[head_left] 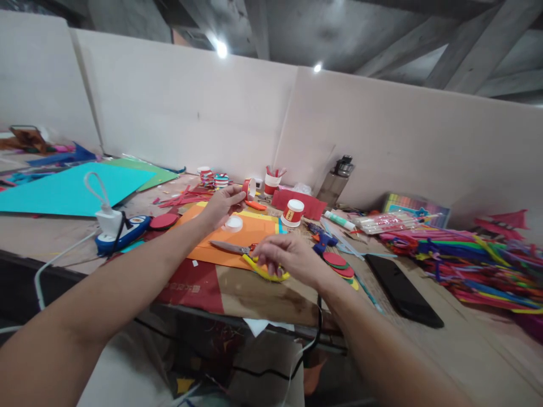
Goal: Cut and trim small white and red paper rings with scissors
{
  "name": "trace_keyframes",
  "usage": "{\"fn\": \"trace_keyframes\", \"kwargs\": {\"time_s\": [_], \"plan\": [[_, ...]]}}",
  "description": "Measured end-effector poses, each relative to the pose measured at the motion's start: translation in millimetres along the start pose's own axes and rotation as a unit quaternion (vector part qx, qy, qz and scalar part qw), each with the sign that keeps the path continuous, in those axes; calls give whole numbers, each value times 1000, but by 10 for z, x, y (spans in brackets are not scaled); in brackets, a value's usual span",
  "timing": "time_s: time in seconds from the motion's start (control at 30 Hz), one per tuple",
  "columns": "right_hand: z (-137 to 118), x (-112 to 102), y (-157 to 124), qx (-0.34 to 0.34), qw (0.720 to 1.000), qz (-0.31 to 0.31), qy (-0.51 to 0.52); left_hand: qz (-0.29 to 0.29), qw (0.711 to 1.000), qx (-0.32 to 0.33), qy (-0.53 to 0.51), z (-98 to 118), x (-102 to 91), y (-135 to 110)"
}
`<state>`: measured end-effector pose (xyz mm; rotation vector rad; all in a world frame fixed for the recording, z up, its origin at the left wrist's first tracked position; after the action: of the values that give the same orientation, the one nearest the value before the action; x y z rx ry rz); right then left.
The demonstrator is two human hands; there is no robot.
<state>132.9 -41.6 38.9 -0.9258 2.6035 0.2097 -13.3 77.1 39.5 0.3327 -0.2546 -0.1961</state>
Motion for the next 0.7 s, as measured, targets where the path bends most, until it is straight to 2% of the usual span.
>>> {"fn": "trace_keyframes", "kwargs": {"time_s": [0.03,0.1,0.13,0.2,0.3,0.43,0.57,0.7], "plan": [[-10,-178,28,-33,994,70,-76,3,1000,6,4,9,4,-2],[14,-341,54,-56,954,134,-262,14,1000,23,16,25,-5,0],[63,-352,67,-46,936,133,-322,19,999,33,23,31,-13,3],[215,-271,86,-2,920,76,-383,27,998,49,38,36,-29,7],[268,-126,62,1,916,33,-400,33,997,55,47,23,-41,6],[228,-17,33,-9,910,20,-415,35,998,35,27,0,-34,-8],[220,-33,17,3,905,32,-424,58,998,27,-10,37,-113,7],[215,-156,24,3,914,94,-394,113,992,31,-48,91,-339,62]]}}
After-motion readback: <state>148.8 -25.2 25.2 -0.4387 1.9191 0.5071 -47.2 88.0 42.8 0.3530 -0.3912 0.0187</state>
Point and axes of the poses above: each hand's wrist, its own y-axis towards the middle knuckle, its own x-axis out of the palm, z = x × y, the point moved 8 cm from there along y, towards the middle knuckle, and after that the axes turned 9 degrees about y, right-handed, at the moved point
